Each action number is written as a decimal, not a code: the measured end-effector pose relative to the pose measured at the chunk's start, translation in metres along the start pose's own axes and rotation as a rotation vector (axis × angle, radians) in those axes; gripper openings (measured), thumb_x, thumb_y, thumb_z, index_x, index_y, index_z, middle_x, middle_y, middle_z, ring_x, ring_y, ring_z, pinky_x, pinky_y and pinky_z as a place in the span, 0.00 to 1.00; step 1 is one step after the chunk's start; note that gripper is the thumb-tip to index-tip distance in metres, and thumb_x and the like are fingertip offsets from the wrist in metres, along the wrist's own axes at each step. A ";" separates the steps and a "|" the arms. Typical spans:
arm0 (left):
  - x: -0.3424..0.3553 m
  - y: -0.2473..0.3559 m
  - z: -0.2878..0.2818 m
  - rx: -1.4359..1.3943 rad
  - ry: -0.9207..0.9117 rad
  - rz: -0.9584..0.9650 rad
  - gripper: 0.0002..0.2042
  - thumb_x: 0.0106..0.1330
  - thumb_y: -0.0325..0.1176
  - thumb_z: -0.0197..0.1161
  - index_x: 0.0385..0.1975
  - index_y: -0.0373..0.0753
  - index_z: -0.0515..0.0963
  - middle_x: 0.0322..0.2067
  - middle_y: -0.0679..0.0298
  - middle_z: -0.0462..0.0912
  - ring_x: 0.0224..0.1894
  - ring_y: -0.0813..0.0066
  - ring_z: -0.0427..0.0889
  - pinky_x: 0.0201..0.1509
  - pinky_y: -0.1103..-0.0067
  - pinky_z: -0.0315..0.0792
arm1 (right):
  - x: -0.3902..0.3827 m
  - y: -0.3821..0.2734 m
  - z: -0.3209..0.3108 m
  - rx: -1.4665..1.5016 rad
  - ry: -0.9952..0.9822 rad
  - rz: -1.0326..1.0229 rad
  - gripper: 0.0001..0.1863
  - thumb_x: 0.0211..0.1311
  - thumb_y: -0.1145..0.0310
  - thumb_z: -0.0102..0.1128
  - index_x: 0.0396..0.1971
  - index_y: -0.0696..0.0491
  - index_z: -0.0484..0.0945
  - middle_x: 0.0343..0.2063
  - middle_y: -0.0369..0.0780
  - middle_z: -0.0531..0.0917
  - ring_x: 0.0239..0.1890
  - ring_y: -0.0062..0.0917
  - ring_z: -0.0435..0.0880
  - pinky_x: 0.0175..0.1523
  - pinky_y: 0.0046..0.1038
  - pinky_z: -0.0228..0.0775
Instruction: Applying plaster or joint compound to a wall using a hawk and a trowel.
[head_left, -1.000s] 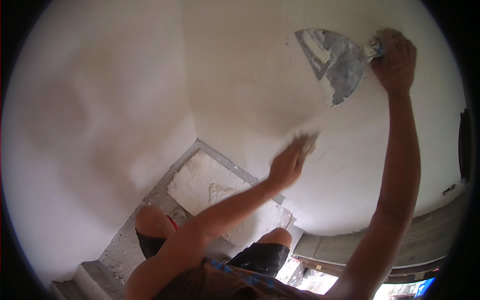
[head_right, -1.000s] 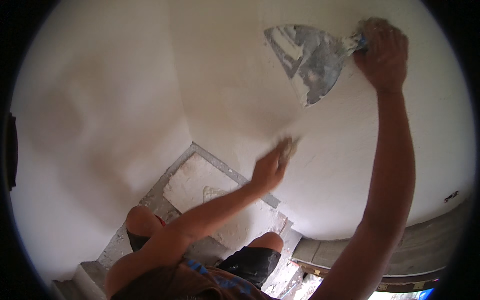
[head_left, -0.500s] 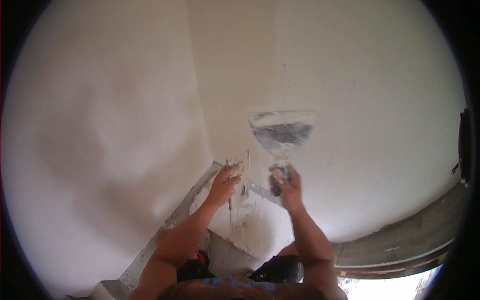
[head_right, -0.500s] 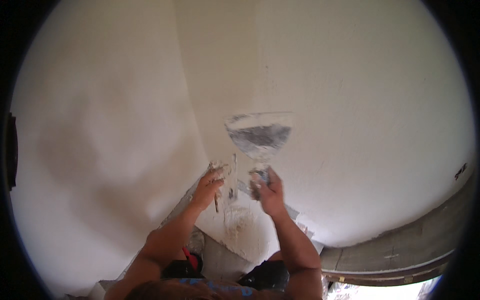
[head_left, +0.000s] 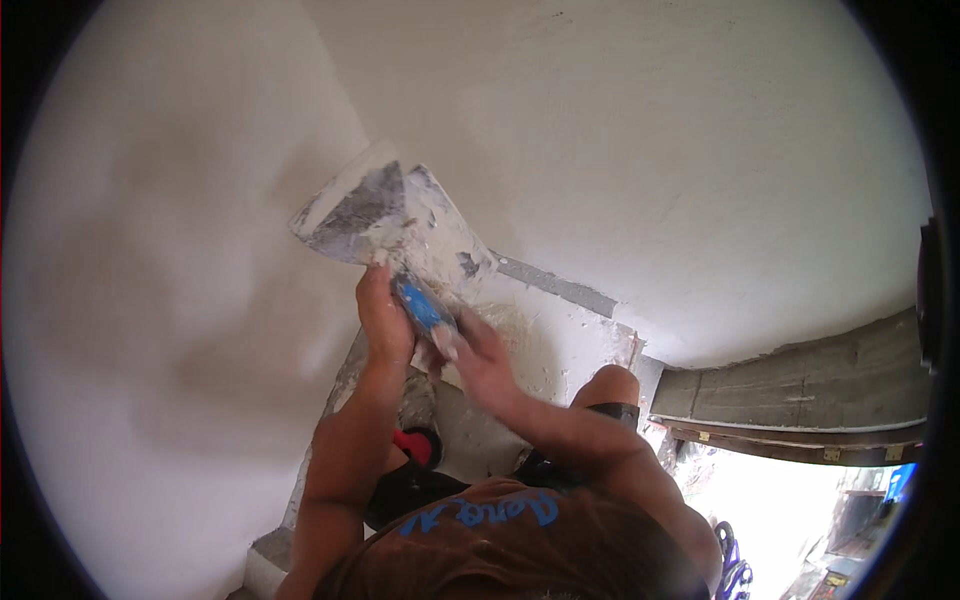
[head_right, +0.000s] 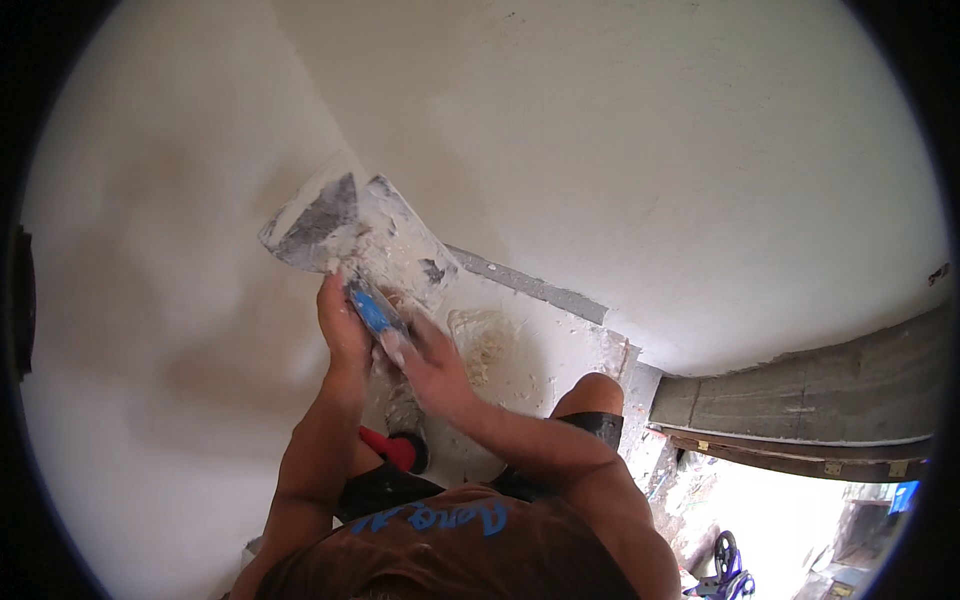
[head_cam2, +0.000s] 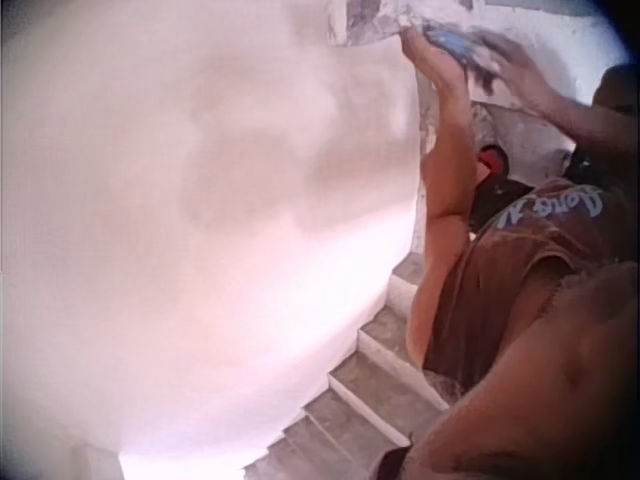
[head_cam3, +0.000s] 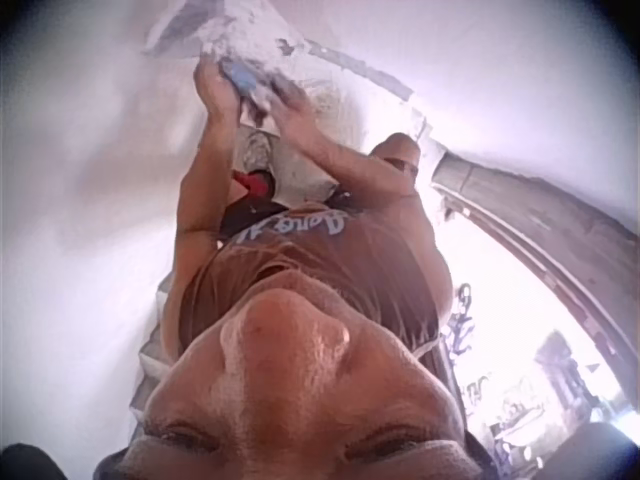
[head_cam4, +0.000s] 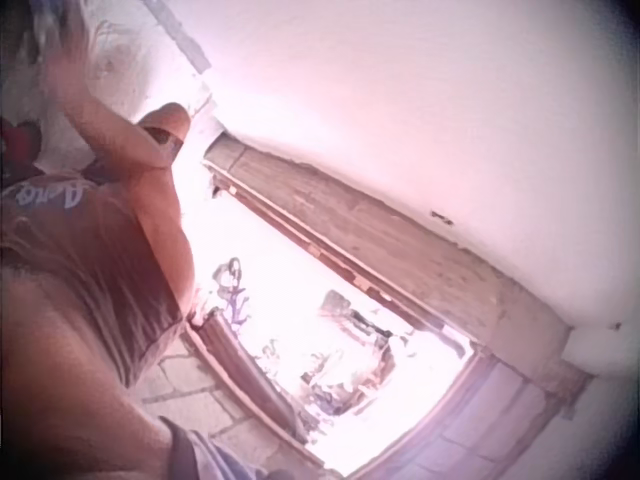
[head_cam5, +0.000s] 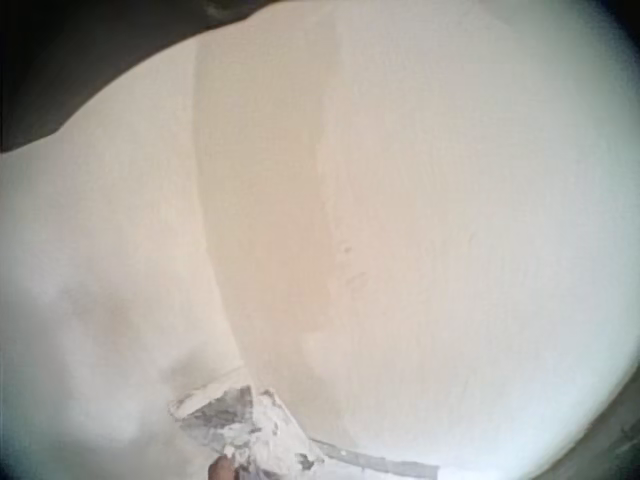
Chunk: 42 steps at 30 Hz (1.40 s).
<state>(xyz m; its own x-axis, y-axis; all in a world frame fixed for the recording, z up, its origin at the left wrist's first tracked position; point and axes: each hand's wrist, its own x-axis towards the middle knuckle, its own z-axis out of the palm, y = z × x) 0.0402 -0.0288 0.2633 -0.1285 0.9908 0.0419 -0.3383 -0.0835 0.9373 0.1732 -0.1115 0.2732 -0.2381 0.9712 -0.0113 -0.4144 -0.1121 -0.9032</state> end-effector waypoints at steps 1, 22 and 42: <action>0.002 0.003 0.012 -0.201 0.057 0.020 0.19 0.72 0.40 0.49 0.52 0.32 0.73 0.47 0.58 0.77 0.48 0.71 0.75 0.55 0.74 0.69 | -0.013 0.017 -0.001 -0.001 0.001 0.004 0.24 0.74 0.53 0.49 0.56 0.59 0.71 0.38 0.37 0.82 0.40 0.24 0.80 0.43 0.30 0.73; 0.000 0.042 0.007 0.248 -0.243 -0.478 0.16 0.74 0.38 0.51 0.53 0.34 0.71 0.32 0.62 0.80 0.24 0.74 0.78 0.26 0.76 0.77 | 0.048 -0.063 -0.114 -0.062 0.355 -0.933 0.20 0.67 0.79 0.54 0.59 0.57 0.68 0.53 0.42 0.77 0.55 0.28 0.75 0.58 0.33 0.69; -0.023 0.065 -0.019 0.164 -0.381 -0.432 0.11 0.73 0.35 0.53 0.44 0.34 0.75 0.25 0.61 0.80 0.20 0.78 0.76 0.21 0.80 0.70 | 0.079 -0.063 -0.127 -1.113 -0.005 -0.566 0.18 0.59 0.74 0.64 0.51 0.55 0.77 0.46 0.46 0.83 0.49 0.43 0.82 0.52 0.32 0.75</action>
<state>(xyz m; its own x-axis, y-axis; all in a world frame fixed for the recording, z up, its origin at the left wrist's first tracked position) 0.0034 -0.0586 0.3172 0.3423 0.9022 -0.2623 -0.1337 0.3231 0.9369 0.2921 -0.0005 0.2743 -0.2733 0.8239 0.4965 0.5078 0.5619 -0.6530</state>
